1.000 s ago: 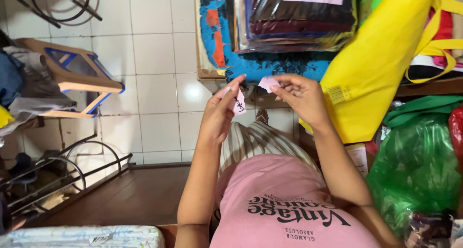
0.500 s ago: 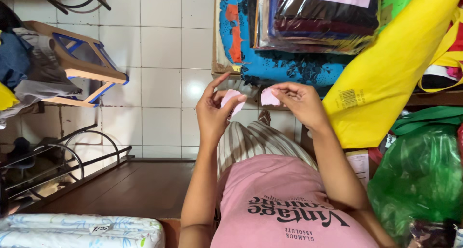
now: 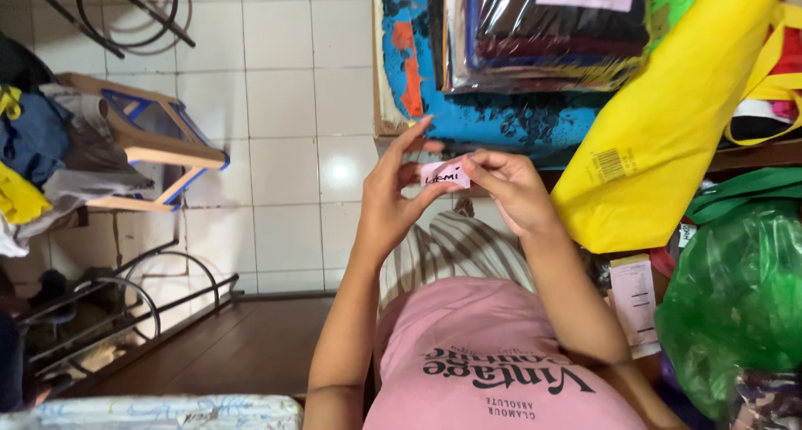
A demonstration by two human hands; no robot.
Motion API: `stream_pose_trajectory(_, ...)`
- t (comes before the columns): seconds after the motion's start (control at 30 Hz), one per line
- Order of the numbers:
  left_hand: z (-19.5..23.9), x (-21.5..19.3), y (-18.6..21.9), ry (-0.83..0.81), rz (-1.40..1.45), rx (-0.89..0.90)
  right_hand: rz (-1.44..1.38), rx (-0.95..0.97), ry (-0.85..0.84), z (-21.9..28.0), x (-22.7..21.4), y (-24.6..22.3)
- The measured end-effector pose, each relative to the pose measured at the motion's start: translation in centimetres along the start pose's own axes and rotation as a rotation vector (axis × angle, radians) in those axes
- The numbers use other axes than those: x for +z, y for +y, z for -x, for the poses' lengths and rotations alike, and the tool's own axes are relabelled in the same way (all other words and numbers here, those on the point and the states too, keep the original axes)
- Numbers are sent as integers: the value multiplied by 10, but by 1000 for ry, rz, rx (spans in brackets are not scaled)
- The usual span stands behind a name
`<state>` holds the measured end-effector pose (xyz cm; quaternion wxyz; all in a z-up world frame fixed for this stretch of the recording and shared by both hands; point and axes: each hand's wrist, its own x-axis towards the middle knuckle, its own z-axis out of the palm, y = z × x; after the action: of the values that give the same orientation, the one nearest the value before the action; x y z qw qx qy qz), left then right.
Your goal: The person packs a stack of folded clothes into a yellow plastic bag. They place the clothes into the bag, then retrieve a small pink paper label from the table and attach it to the bag's handle.
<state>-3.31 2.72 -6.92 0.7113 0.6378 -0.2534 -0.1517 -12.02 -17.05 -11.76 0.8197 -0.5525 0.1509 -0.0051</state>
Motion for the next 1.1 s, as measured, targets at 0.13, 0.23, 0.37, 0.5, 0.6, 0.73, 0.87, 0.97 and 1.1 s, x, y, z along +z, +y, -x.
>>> stream_pose_trajectory(0.13,-8,3,-31,19,298,-289,-88,-36,203,-2,-13,11)
stream_pose_trajectory(0.23,-19,12,-56,72,285,-274,113,-94,333,-11,-27,17)
stream_pose_trajectory(0.37,-29,27,-74,195,10,-236,299,-93,541,-38,-49,17)
stream_pose_trajectory(0.5,-36,37,-60,177,-128,-153,467,-317,616,-56,-63,13)
stream_pose_trajectory(0.6,-39,45,-24,153,-158,-109,450,-392,651,-55,-66,12)
stream_pose_trajectory(0.73,-8,42,51,-167,239,-11,357,-376,771,-33,-70,-4)
stream_pose_trajectory(0.87,16,40,84,-1104,264,135,1193,-531,1113,5,-85,-27)
stream_pose_trajectory(0.97,30,57,86,-1367,-267,892,1421,-579,1230,20,-98,-40)
stream_pose_trajectory(1.1,33,68,77,-1313,372,508,1434,-498,1287,20,-125,-48)
